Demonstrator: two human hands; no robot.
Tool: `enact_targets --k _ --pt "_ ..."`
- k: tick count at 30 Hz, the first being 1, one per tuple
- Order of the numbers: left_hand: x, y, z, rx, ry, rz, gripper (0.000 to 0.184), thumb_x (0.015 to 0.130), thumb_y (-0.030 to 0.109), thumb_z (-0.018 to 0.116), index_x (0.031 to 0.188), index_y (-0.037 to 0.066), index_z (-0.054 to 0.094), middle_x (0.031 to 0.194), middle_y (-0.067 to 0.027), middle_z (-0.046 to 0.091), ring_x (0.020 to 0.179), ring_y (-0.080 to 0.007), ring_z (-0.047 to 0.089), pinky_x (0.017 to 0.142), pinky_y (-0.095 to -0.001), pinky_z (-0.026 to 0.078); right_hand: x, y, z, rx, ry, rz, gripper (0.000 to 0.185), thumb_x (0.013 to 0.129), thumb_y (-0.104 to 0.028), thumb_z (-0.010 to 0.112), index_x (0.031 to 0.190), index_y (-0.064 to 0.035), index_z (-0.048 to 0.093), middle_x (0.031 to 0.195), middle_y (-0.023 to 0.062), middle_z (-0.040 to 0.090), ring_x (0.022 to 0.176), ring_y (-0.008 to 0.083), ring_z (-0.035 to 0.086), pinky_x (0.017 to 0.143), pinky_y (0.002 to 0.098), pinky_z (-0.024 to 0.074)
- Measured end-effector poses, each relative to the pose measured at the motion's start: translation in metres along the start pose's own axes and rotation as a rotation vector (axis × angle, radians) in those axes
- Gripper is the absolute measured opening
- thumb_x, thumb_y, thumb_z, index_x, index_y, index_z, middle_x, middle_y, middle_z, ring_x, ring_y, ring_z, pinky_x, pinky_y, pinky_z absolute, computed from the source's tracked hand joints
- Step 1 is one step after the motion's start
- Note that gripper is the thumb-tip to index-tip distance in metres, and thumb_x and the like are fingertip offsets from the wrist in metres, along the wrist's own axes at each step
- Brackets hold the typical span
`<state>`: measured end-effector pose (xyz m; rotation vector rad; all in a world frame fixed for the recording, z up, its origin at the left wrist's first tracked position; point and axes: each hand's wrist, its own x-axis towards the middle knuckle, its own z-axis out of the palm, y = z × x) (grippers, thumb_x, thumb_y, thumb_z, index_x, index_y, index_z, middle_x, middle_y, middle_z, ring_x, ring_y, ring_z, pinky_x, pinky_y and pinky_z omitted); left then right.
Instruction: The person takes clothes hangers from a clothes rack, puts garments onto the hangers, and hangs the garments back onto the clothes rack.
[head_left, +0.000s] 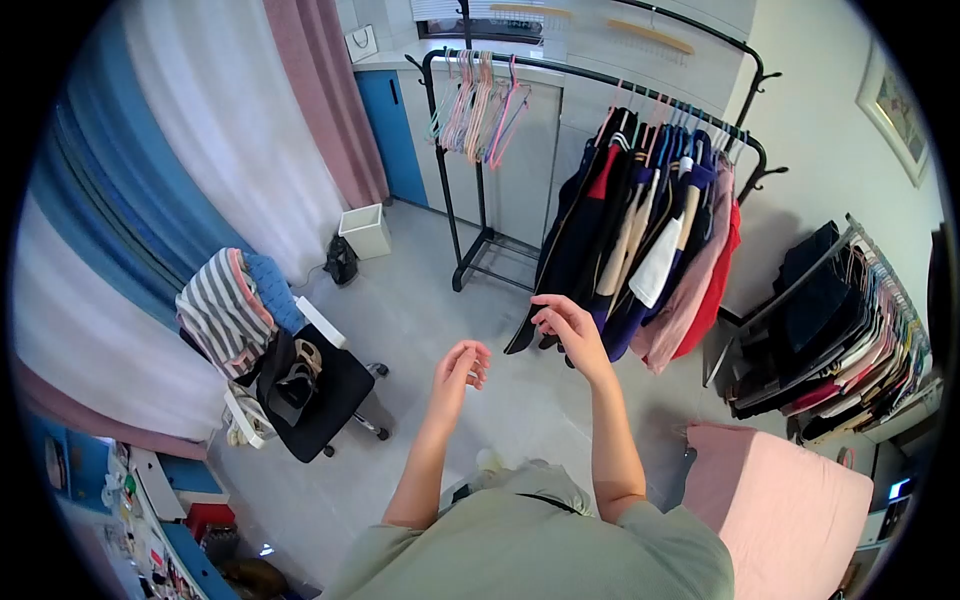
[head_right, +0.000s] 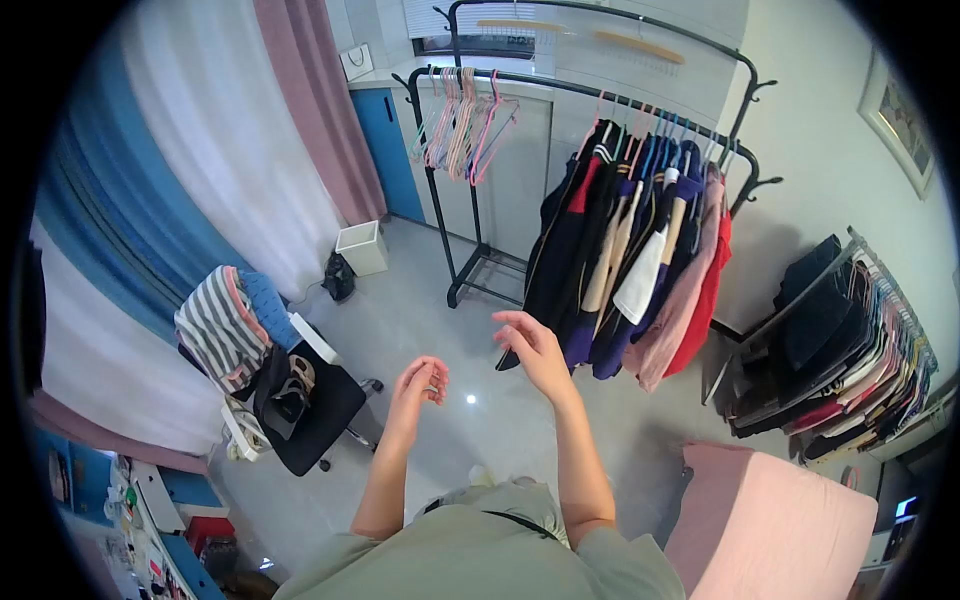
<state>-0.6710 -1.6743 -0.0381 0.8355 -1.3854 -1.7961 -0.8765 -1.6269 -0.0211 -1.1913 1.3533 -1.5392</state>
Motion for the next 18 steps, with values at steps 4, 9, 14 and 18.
enact_targets --k 4,9,14,18 --pt "0.053 0.001 -0.031 0.016 0.005 -0.05 0.024 0.092 0.027 0.043 0.091 0.008 0.058 0.083 -0.0017 0.056 0.071 -0.0086 0.053 0.061 -0.0228 0.042 0.06 0.013 0.012 0.014 0.064 -0.009 0.025 0.089 -0.014 0.049 0.108 -0.0013 0.057 0.088 0.0044 0.06 0.076 0.0094 0.054 0.072 0.0229 0.0439" --pt "0.109 0.003 -0.05 0.055 0.031 -0.018 0.029 0.091 0.025 0.044 0.102 0.004 0.059 0.101 -0.0048 0.061 0.096 -0.0138 0.055 0.081 -0.0276 0.04 0.131 0.039 0.012 0.053 0.119 0.013 0.026 0.09 -0.017 0.049 0.11 -0.0029 0.058 0.095 0.0027 0.06 0.083 0.0088 0.054 0.075 0.0227 0.0423" --pt "0.177 0.0 -0.062 0.141 0.051 0.045 0.033 0.092 0.018 0.042 0.119 0.002 0.053 0.117 -0.0067 0.056 0.11 -0.0139 0.048 0.095 -0.0257 0.033 0.214 0.052 0.017 0.045 0.114 -0.024 0.034 0.09 -0.018 0.047 0.12 -0.0022 0.052 0.116 0.0068 0.056 0.107 0.0147 0.051 0.089 0.026 0.038" --pt "0.251 0.006 -0.062 0.157 0.083 0.167 0.032 0.091 0.012 0.044 0.119 0.0 0.051 0.124 -0.0081 0.051 0.115 -0.0159 0.046 0.096 -0.0263 0.033 0.299 0.063 0.014 0.117 0.057 -0.05 0.044 0.09 -0.019 0.049 0.128 0.0013 0.042 0.128 0.0098 0.047 0.119 0.0191 0.044 0.099 0.0295 0.0318"
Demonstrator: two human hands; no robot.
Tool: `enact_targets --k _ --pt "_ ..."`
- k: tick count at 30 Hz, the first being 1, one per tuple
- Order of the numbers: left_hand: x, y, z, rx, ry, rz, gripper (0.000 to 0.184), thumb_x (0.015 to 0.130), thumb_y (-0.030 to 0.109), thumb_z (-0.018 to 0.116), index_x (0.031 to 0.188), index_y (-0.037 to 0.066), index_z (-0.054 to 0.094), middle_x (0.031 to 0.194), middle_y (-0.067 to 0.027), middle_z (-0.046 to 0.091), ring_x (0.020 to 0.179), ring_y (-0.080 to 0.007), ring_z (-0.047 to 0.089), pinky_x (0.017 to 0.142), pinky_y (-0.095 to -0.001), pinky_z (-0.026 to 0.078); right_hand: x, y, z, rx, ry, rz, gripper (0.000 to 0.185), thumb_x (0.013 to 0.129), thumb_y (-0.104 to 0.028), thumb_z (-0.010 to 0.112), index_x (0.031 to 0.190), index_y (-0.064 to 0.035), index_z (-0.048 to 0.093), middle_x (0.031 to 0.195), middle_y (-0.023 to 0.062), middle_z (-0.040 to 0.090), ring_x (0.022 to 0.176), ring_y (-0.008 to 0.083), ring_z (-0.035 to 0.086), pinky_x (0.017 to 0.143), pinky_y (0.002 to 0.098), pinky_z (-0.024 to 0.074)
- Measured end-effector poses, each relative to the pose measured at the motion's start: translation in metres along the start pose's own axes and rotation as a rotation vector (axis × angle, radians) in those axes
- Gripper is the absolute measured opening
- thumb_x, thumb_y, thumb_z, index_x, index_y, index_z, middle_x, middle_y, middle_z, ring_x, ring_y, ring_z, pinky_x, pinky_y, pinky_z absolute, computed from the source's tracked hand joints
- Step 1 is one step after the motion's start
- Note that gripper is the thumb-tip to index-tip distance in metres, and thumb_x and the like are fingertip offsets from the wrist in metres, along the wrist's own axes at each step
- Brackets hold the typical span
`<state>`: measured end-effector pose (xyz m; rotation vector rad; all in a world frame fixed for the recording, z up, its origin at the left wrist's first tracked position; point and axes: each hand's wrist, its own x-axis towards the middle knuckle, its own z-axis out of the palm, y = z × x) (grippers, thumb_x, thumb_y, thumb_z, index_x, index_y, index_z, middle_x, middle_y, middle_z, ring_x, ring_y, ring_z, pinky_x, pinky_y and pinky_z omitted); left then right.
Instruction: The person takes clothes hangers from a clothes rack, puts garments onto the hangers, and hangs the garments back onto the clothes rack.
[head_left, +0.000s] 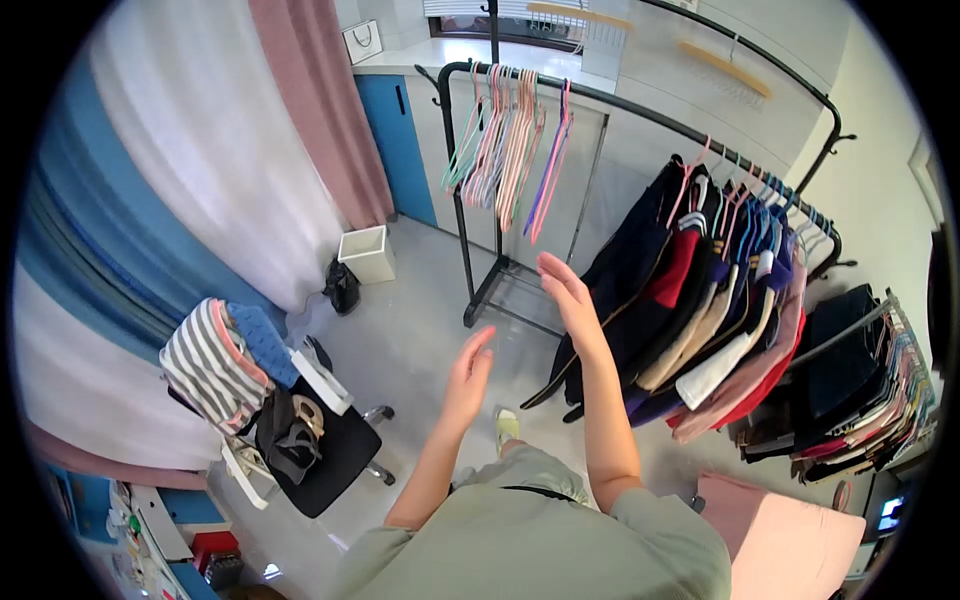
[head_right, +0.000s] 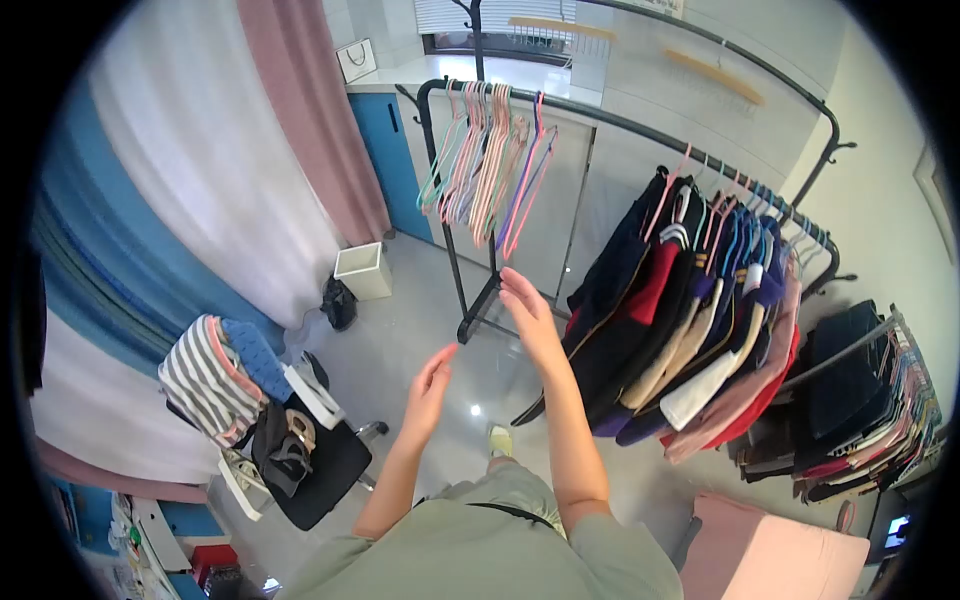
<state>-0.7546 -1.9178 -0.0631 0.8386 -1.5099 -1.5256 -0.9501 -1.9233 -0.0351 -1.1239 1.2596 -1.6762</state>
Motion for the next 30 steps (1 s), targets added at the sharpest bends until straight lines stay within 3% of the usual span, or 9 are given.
enact_targets --k 2,5,6,13,16,20,23,26,30 --pt "0.036 -0.004 0.006 -0.038 -0.023 0.071 0.032 0.09 0.009 0.045 0.12 0.0 0.051 0.126 -0.0091 0.049 0.116 -0.0176 0.046 0.095 -0.027 0.034 0.043 0.007 -0.003 0.078 -0.04 0.041 0.052 0.089 -0.02 0.051 0.133 0.0021 0.034 0.136 0.0115 0.039 0.126 0.0213 0.036 0.103 0.0302 0.0276" --pt "0.092 0.0 0.012 0.241 0.018 0.227 0.031 0.087 0.007 0.047 0.118 0.002 0.053 0.122 -0.0105 0.053 0.115 -0.0212 0.049 0.092 -0.0281 0.038 0.097 0.013 0.0 0.05 -0.075 0.013 0.058 0.089 -0.018 0.052 0.137 0.0016 0.026 0.141 0.0119 0.03 0.132 0.0214 0.027 0.105 0.0314 0.0233" --pt "0.107 0.006 0.014 0.288 0.032 0.228 0.031 0.087 0.006 0.048 0.117 0.003 0.054 0.12 -0.0111 0.054 0.114 -0.0225 0.05 0.091 -0.029 0.039 0.112 0.015 0.0 0.031 -0.128 0.008 0.066 0.088 -0.017 0.053 0.14 -0.0005 0.016 0.145 0.0147 0.02 0.135 0.0241 0.018 0.107 0.0338 0.0193" --pt "0.189 0.01 0.032 0.594 0.152 0.439 0.031 0.08 0.005 0.053 0.112 0.005 0.058 0.113 -0.013 0.058 0.112 -0.0301 0.051 0.09 -0.0361 0.043 0.187 0.04 0.003 0.1 -0.005 -0.065 0.078 0.086 -0.021 0.055 0.142 -0.0049 0.003 0.146 0.0208 0.011 0.136 0.0284 0.011 0.108 0.0376 0.0151" --pt "0.205 0.007 0.035 0.715 0.168 0.504 0.035 0.078 0.005 0.055 0.113 0.003 0.056 0.117 -0.0134 0.055 0.117 -0.032 0.046 0.093 -0.0384 0.04 0.199 0.025 0.004 0.201 0.119 0.181 0.081 0.084 -0.023 0.056 0.142 -0.0051 0.002 0.145 0.0207 0.014 0.136 0.0272 0.013 0.109 0.0355 0.0136" --pt "0.219 0.002 0.036 0.781 0.131 0.521 0.042 0.077 0.007 0.057 0.118 0.0 0.051 0.122 -0.0154 0.051 0.12 -0.0339 0.041 0.097 -0.0401 0.036 0.215 0.038 -0.004 0.342 0.114 0.209 0.075 0.084 -0.021 0.055 0.141 -0.0028 0.009 0.142 0.017 0.022 0.133 0.0233 0.022 0.108 0.0328 0.0168" --pt "0.223 0.005 0.036 0.741 0.101 0.472 0.043 0.078 0.004 0.055 0.121 -0.001 0.049 0.123 -0.0169 0.05 0.119 -0.0325 0.042 0.098 -0.0395 0.035 0.22 0.042 -0.006 0.359 0.165 0.216 0.061 0.085 -0.015 0.052 0.138 -0.002 0.025 0.129 0.0111 0.041 0.122 0.0178 0.038 0.102 0.0298 0.0267" --pt "0.228 -0.001 0.035 0.756 0.073 0.492 0.041 0.082 0.003 0.048 0.122 -0.002 0.046 0.122 -0.0189 0.05 0.12 -0.0335 0.041 0.099 -0.0397 0.034 0.226 0.06 -0.012 0.351 0.102 0.098 0.048 0.085 -0.008 0.049 0.131 -0.0018 0.039 0.108 0.0019 0.053 0.101 0.0098 0.049 0.092 0.0253 0.0356" --pt "0.226 0.001 0.035 0.723 0.022 0.494 0.035 0.089 0.01 0.036 0.119 -0.004 0.049 0.12 -0.0194 0.05 0.121 -0.0352 0.039 0.101 -0.0395 0.031 0.217 0.031 -0.004 0.256 0.162 0.07 0.043 0.085 -0.005 0.047 0.128 -0.001 0.044 0.095 -0.0027 0.053 0.083 0.0049 0.047 0.081 0.0201 0.0374"
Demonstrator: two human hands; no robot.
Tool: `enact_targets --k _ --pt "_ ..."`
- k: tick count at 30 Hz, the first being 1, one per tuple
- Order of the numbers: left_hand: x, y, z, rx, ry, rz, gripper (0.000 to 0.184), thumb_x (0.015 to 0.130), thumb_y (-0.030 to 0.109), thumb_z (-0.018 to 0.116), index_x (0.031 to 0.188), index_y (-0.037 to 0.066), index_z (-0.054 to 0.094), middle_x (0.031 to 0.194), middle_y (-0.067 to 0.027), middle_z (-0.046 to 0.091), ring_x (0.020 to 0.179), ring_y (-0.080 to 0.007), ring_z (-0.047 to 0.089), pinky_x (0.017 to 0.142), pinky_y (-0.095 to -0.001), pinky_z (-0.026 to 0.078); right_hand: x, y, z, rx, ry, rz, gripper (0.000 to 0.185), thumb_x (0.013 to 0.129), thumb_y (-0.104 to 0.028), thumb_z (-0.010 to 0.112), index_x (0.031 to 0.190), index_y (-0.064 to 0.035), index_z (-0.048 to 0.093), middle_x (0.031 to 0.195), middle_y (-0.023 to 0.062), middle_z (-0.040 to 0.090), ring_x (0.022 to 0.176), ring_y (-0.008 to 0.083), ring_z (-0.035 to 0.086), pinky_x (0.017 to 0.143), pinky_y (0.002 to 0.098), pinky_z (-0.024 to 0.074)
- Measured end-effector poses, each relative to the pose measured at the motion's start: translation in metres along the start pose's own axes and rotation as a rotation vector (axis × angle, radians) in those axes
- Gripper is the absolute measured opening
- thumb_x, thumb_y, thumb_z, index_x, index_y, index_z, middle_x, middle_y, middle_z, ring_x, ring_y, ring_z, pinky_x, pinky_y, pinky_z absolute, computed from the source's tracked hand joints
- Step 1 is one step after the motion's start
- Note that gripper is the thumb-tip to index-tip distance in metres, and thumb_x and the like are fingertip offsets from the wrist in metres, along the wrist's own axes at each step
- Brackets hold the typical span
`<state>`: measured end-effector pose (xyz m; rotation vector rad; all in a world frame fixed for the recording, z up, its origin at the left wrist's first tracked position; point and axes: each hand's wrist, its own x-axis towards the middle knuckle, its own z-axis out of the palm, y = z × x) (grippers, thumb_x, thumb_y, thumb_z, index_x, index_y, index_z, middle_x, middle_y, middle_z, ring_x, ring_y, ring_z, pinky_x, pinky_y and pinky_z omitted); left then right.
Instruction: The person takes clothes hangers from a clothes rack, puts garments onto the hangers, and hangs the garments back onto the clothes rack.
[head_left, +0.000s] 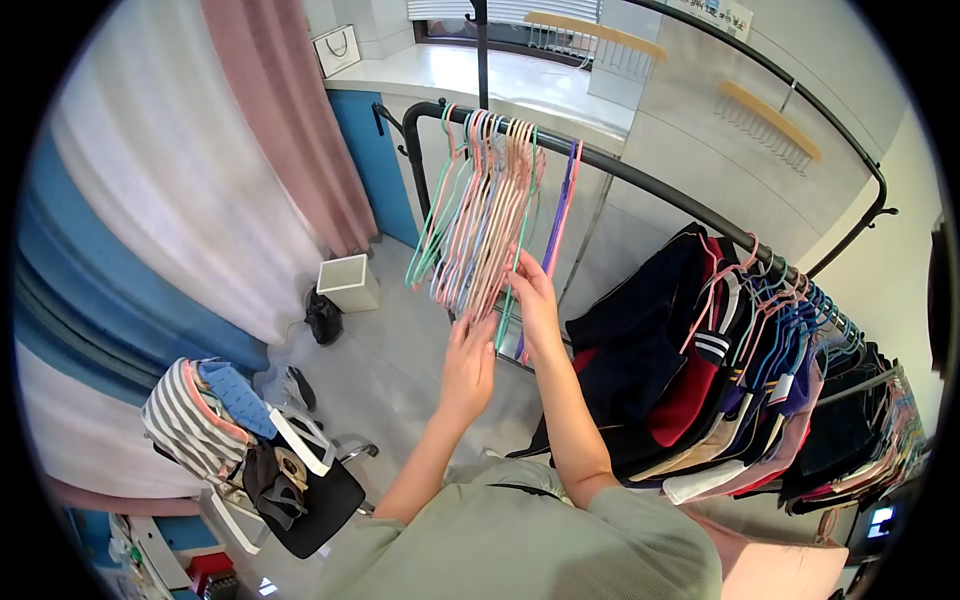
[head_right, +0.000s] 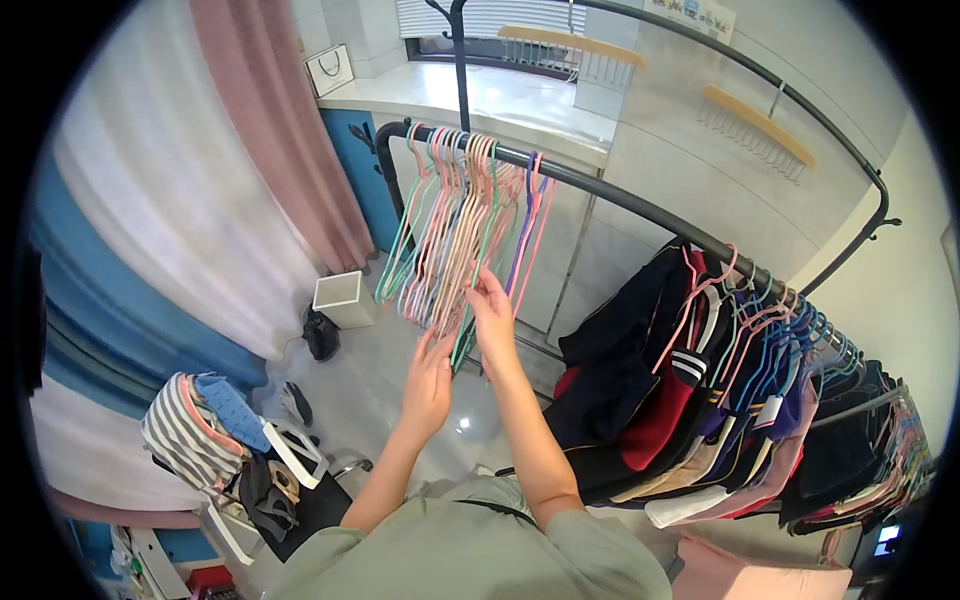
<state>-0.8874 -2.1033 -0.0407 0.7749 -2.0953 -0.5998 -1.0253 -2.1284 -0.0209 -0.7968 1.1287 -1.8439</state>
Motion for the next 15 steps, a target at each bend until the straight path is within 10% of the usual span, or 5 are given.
enact_targets --k 8,15 --pt "-0.006 0.002 -0.002 -0.68 -0.051 -0.301 0.036 0.095 0.019 0.03 0.114 -0.002 0.053 0.11 -0.0124 0.057 0.118 -0.0247 0.043 0.101 -0.035 0.028 -0.01 -0.01 0.007 0.042 -0.073 -0.079 0.045 0.086 -0.005 0.05 0.13 -0.0014 0.041 0.096 -0.0017 0.052 0.09 0.0063 0.047 0.082 0.0199 0.0358" --pt "-0.018 0.019 -0.021 -0.607 -0.21 -0.35 0.037 0.095 0.016 0.034 0.127 -0.001 0.04 0.073 -0.0003 0.042 0.073 -0.0094 0.04 0.069 -0.0221 0.034 -0.033 -0.016 0.015 0.089 -0.1 -0.134 0.047 0.084 -0.002 0.052 0.129 0.0003 0.041 0.093 0.0 0.054 0.089 0.0093 0.05 0.086 0.0228 0.0377"
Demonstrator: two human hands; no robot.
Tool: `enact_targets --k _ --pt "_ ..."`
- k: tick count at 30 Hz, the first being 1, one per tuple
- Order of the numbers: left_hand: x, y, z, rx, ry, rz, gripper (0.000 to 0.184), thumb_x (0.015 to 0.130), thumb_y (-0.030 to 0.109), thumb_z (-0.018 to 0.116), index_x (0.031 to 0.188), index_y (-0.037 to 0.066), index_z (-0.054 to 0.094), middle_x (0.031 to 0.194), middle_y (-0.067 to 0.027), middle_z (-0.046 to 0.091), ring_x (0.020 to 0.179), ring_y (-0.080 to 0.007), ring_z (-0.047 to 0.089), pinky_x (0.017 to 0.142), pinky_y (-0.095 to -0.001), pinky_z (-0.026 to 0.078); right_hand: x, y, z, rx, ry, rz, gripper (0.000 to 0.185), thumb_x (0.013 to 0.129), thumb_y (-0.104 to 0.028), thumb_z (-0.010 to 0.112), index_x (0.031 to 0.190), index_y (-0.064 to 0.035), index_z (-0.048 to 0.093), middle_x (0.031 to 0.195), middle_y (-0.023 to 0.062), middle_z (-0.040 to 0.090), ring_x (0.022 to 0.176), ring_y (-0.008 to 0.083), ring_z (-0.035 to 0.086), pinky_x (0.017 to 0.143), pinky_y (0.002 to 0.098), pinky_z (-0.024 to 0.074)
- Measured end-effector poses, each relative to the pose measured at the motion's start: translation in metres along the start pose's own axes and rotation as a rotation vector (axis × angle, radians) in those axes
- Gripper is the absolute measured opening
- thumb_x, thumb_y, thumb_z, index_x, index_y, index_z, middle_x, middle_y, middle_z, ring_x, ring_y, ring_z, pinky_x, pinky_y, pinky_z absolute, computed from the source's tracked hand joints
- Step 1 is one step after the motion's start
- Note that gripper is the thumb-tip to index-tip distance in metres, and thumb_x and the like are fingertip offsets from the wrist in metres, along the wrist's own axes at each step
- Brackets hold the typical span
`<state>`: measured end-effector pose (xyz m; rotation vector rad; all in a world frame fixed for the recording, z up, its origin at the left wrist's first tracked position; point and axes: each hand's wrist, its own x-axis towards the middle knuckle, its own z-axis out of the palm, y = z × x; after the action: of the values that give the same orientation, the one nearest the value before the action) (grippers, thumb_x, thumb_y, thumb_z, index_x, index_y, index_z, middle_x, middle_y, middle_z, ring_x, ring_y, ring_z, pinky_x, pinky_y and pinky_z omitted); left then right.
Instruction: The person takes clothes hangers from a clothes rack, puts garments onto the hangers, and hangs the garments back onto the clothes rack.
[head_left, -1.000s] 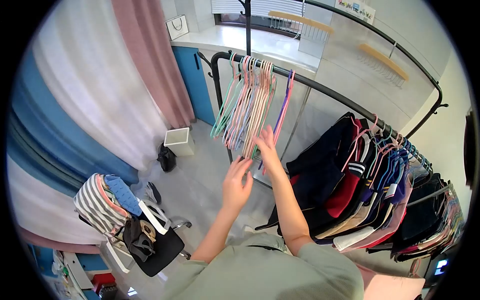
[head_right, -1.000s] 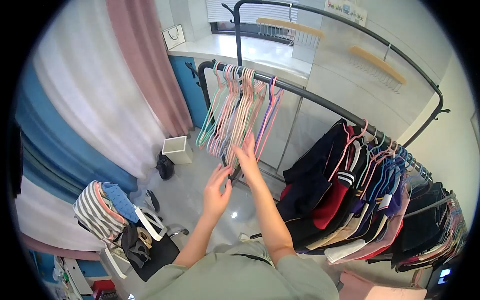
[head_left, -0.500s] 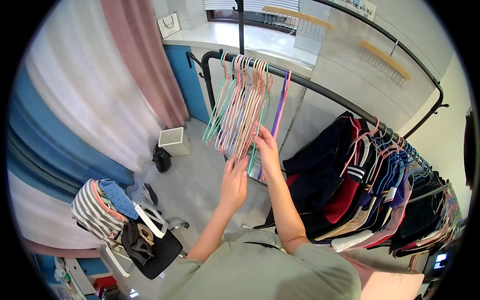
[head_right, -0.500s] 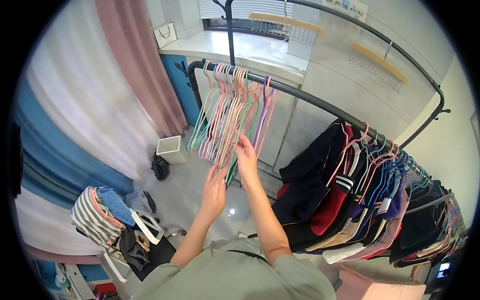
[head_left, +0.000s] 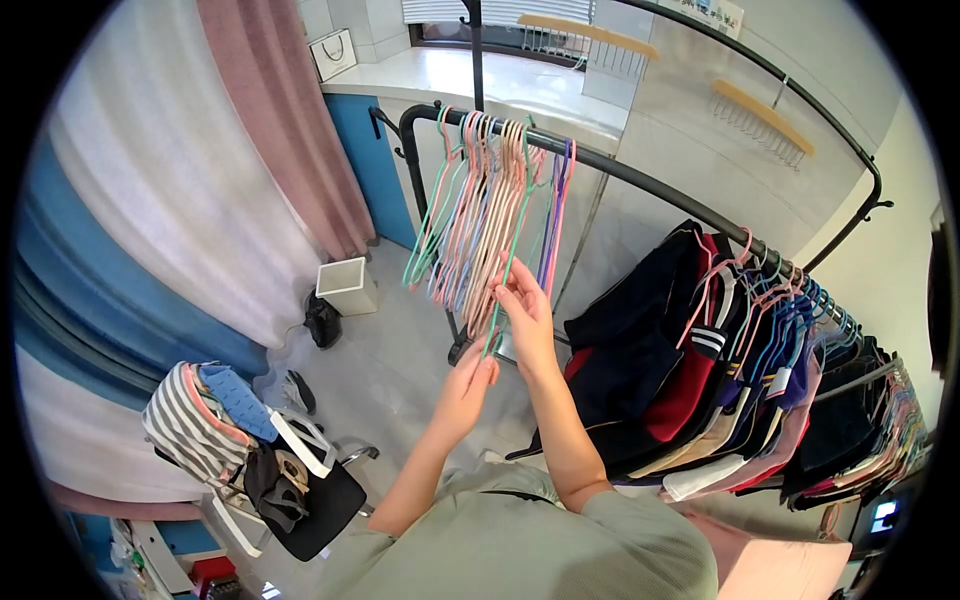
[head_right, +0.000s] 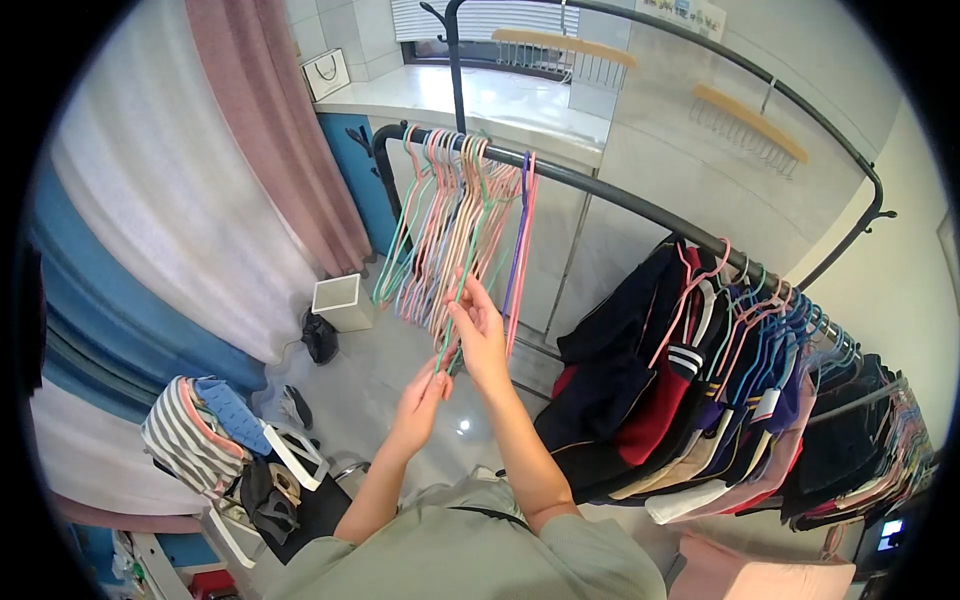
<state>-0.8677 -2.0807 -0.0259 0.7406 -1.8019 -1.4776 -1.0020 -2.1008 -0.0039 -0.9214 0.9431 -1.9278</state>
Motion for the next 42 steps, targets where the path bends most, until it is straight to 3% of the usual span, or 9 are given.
enact_targets --k 5,11,14,17,23,28,32,37,42 --pt "-0.027 -0.01 -0.003 -0.082 -0.056 0.019 0.032 0.094 0.014 0.036 0.121 0.001 0.047 0.077 -0.0022 0.043 0.069 -0.0122 0.04 0.065 -0.0244 0.035 -0.022 -0.004 0.005 -0.017 -0.021 0.005 0.044 0.086 -0.005 0.048 0.129 0.0 0.042 0.09 0.0005 0.053 0.085 0.0093 0.051 0.084 0.0239 0.0399" --pt "-0.066 -0.001 -0.012 0.097 -0.281 0.035 0.021 0.092 0.018 0.043 0.09 0.002 0.055 0.12 -0.016 0.044 0.092 -0.0246 0.052 0.08 -0.0334 0.04 -0.045 -0.02 0.019 -0.039 0.054 -0.004 0.044 0.086 -0.008 0.046 0.129 0.0001 0.042 0.081 -0.0015 0.047 0.076 0.0081 0.049 0.076 0.022 0.0398" --pt "-0.09 0.002 -0.019 0.197 -0.465 0.073 0.023 0.092 0.016 0.044 0.107 -0.001 0.049 0.123 -0.0119 0.042 0.106 -0.0214 0.046 0.092 -0.0327 0.035 -0.064 -0.02 0.03 -0.044 0.119 -0.011 0.043 0.086 -0.009 0.047 0.128 -0.0004 0.043 0.075 -0.0036 0.044 0.068 0.0064 0.044 0.069 0.0212 0.0383" --pt "-0.116 -0.008 -0.027 0.29 -0.618 0.148 0.027 0.092 0.017 0.044 0.112 -0.001 0.047 0.125 -0.0119 0.04 0.114 -0.0227 0.044 0.093 -0.0338 0.036 -0.087 -0.02 0.052 -0.031 0.217 0.008 0.041 0.086 -0.011 0.047 0.126 -0.0018 0.046 0.066 -0.0065 0.038 0.057 0.0043 0.036 0.062 0.0209 0.0358" --pt "-0.161 -0.052 -0.036 -0.288 -0.843 -0.177 0.035 0.09 0.021 0.05 0.123 0.008 0.044 0.118 -0.0102 0.05 0.109 -0.0192 0.047 0.082 -0.0329 0.043 -0.144 -0.019 0.079 -0.094 0.25 0.004 0.038 0.087 -0.012 0.047 0.124 -0.0028 0.047 0.06 -0.008 0.031 0.053 0.0022 0.029 0.055 0.0191 0.0298" --pt "-0.195 -0.059 -0.042 -0.111 -1.063 -0.319 0.034 0.089 0.015 0.054 0.12 0.005 0.043 0.111 -0.0076 0.054 0.104 -0.0173 0.053 0.087 -0.0311 0.042 -0.197 -0.021 0.092 -0.17 0.343 0.013 0.04 0.086 -0.011 0.048 0.125 -0.0016 0.045 0.058 -0.0092 0.028 0.051 0.0015 0.025 0.051 0.0186 0.0242" --pt "-0.218 -0.06 -0.043 0.014 -1.197 -0.309 0.043 0.087 0.022 0.058 0.124 0.008 0.041 0.115 -0.0091 0.054 0.102 -0.0185 0.055 0.085 -0.0319 0.044 -0.234 -0.024 0.096 -0.25 0.388 -0.024 0.033 0.087 -0.011 0.05 0.118 -0.0011 0.049 0.058 -0.0093 0.028 0.05 0.0011 0.024 0.049 0.019 0.0228" --pt "-0.232 -0.038 -0.037 -0.016 -1.263 -0.263 0.043 0.087 0.024 0.057 0.125 0.01 0.041 0.114 -0.0075 0.056 0.102 -0.0182 0.055 0.086 -0.0317 0.044 -0.273 -0.032 0.087 -0.334 0.576 -0.079 0.012 0.088 -0.014 0.052 0.092 -0.0029 0.056 0.06 -0.0068 0.044 0.049 0.0 0.03 0.044 0.0186 0.0226" --pt "-0.241 -0.016 -0.023 -0.021 -1.105 -0.009 0.035 0.085 0.014 0.057 0.118 0.011 0.048 0.111 -0.005 0.056 0.097 -0.0186 0.057 0.08 -0.0325 0.046 -0.323 -0.047 0.071 -0.497 0.715 -0.148 0.024 0.088 -0.021 0.055 0.074 -0.0015 0.059 0.058 -0.008 0.042 0.052 0.0001 0.032 0.046 0.02 0.0218"
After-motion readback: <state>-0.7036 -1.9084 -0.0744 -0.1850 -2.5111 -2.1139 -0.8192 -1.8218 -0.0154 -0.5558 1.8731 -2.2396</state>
